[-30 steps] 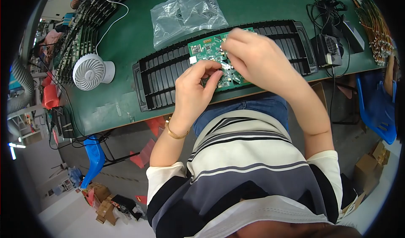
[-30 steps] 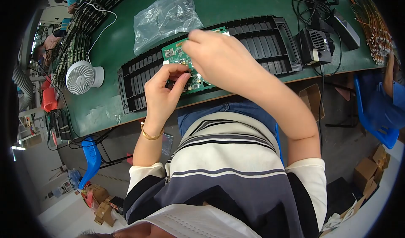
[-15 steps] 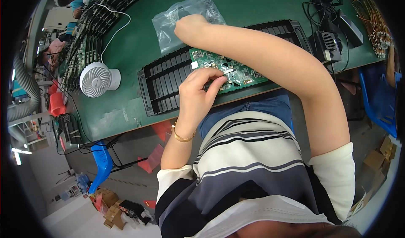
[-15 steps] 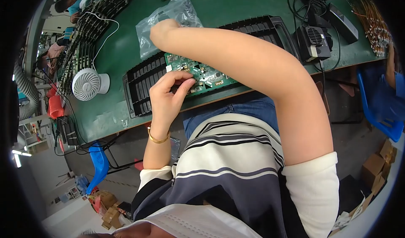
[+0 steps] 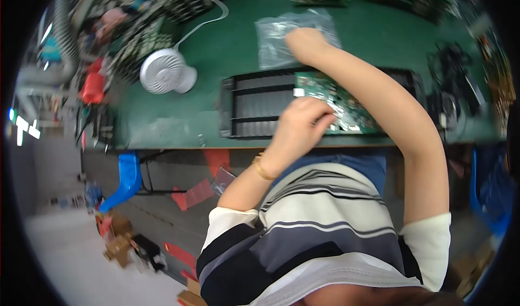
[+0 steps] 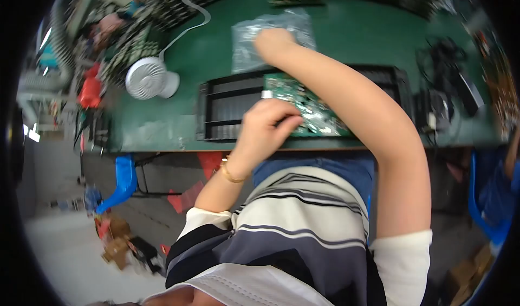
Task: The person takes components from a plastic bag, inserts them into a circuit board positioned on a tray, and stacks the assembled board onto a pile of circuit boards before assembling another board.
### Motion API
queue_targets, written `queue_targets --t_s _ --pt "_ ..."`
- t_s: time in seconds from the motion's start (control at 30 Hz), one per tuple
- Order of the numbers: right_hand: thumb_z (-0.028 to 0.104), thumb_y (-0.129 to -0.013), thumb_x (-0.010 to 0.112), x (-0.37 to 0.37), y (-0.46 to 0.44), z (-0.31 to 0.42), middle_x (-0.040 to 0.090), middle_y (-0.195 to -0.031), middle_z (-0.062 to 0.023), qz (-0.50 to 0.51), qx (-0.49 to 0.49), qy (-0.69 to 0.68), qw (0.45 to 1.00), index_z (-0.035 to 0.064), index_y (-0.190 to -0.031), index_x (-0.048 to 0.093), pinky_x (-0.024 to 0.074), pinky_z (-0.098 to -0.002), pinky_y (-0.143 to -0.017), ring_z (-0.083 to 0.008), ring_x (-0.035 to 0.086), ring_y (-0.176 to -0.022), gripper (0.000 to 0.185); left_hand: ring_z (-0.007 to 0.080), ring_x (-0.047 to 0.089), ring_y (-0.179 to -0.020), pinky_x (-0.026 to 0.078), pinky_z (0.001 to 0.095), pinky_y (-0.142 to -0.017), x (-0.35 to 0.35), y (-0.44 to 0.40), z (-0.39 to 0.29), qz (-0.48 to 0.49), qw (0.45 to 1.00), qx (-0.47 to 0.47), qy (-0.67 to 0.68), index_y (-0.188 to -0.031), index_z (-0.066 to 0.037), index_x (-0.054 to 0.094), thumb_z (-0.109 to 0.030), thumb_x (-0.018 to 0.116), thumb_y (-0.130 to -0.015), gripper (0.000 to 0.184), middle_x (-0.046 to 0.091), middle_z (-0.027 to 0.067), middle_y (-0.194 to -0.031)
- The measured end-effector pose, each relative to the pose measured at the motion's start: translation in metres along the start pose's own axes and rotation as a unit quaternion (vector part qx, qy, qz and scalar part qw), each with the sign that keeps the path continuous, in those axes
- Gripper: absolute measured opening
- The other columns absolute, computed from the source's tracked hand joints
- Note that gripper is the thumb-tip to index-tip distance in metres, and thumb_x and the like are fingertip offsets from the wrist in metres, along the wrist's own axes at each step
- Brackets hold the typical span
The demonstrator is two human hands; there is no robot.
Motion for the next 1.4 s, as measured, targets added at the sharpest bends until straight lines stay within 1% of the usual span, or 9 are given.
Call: queue_targets --t_s 0.2,0.3,0.43,0.63,0.87,1.0,1.07,1.2,1.4 --pt "0.008 -0.077 0.055 -0.010 -0.005 -0.016 0.065 -0.097 -0.0140 -0.088 0.099 -0.058 0.990 0.0076 -0.094 0.067 0.0504 -0.0444 -0.078 -0.0384 0.061 -0.089 0.021 0.0234 0.058 -0.082 0.046 0.0341 -0.077 0.011 0.003 0.004 0.014 0.997 0.069 -0.042 -0.085 -0.006 0.061 -0.009 0.068 -0.078 0.010 0.062 0.0054 -0.087" --pt "0.004 -0.079 0.051 -0.024 0.002 -0.022 0.064 -0.094 -0.0109 -0.164 0.084 -0.131 0.974 0.0080 -0.097 0.067 0.0524 -0.0399 -0.068 -0.0322 0.063 -0.077 0.025 0.0231 0.059 -0.082 0.047 0.0339 -0.077 0.004 0.003 0.000 0.012 0.994 0.090 -0.057 -0.087 -0.007 0.063 -0.010 0.068 -0.079 0.011 0.063 0.0050 -0.088" --pt "0.000 -0.084 0.050 -0.058 0.031 -0.022 0.060 -0.085 -0.0031 -0.097 0.128 -0.344 0.925 0.0051 -0.097 0.066 0.0439 -0.0229 -0.048 -0.0105 0.055 -0.055 0.022 0.0250 0.060 -0.088 0.048 0.0350 -0.079 -0.011 -0.011 0.006 0.068 0.992 0.087 -0.064 -0.090 -0.005 0.064 -0.011 0.065 -0.081 0.010 0.064 0.0081 -0.096" --pt "-0.003 -0.080 0.059 -0.079 0.098 -0.011 0.060 -0.078 -0.0041 -0.021 0.151 -0.493 0.856 0.0001 -0.090 0.064 0.0428 -0.0193 -0.051 -0.0079 0.052 -0.056 0.011 0.0360 0.062 -0.085 0.050 0.0390 -0.077 -0.046 -0.088 0.073 -0.017 0.963 0.051 -0.265 -0.089 0.002 0.065 -0.006 0.059 -0.080 0.013 0.064 0.0172 -0.094" --pt "-0.011 -0.076 0.060 -0.051 0.173 0.000 0.062 -0.091 -0.0106 -0.050 0.135 -0.671 0.727 -0.0064 -0.089 0.067 0.0497 -0.0215 -0.062 -0.0157 0.058 -0.070 0.016 0.0318 0.064 -0.078 0.053 0.0385 -0.072 -0.006 -0.131 0.146 0.220 0.965 -0.044 -0.133 -0.102 0.000 0.070 -0.015 0.068 -0.074 0.032 0.069 0.0141 -0.094" --pt "-0.014 -0.077 0.058 -0.046 0.200 0.000 0.061 -0.094 -0.0097 -0.068 0.177 -0.640 0.744 -0.0062 -0.102 0.065 0.0505 -0.0211 -0.065 -0.0141 0.059 -0.076 0.028 0.0282 0.065 -0.076 0.053 0.0356 -0.074 0.004 -0.134 0.143 0.209 0.958 -0.011 -0.194 -0.111 -0.009 0.069 -0.025 0.077 -0.072 0.043 0.070 0.0120 -0.093" --pt "-0.015 -0.077 0.057 -0.044 0.213 0.000 0.061 -0.094 -0.0092 -0.088 0.216 -0.629 0.742 -0.0053 -0.107 0.063 0.0502 -0.0206 -0.066 -0.0130 0.058 -0.077 0.032 0.0241 0.061 -0.068 0.050 0.0346 -0.067 0.005 -0.131 0.138 0.200 0.965 -0.014 -0.170 -0.096 -0.006 0.070 -0.020 0.076 -0.073 0.027 0.069 0.0084 -0.083" --pt "-0.014 -0.078 0.057 -0.047 0.211 0.001 0.061 -0.093 -0.0082 -0.118 0.174 -0.526 0.824 -0.0030 -0.115 0.059 0.0487 -0.0195 -0.067 -0.0112 0.057 -0.076 0.039 0.0196 0.054 -0.060 0.046 0.0315 -0.061 0.005 -0.132 0.133 0.189 0.964 -0.054 -0.177 -0.079 -0.002 0.065 -0.015 0.074 -0.074 0.017 0.064 0.0043 -0.071" --pt "-0.013 -0.078 0.058 -0.044 0.209 0.002 0.061 -0.092 -0.0076 -0.148 0.174 -0.496 0.838 -0.0013 -0.116 0.057 0.0470 -0.0189 -0.066 -0.0106 0.055 -0.074 0.041 0.0192 0.054 -0.059 0.046 0.0299 -0.061 -0.002 -0.133 0.133 0.155 0.968 -0.034 -0.195 -0.079 -0.003 0.065 -0.015 0.072 -0.075 0.015 0.063 0.0040 -0.069"
Point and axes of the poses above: each hand's wrist, its own y-axis away from the middle knuckle, its own x-axis out of the palm, z = x × y, the point moved 5 cm from there along -y, towards the middle knuckle
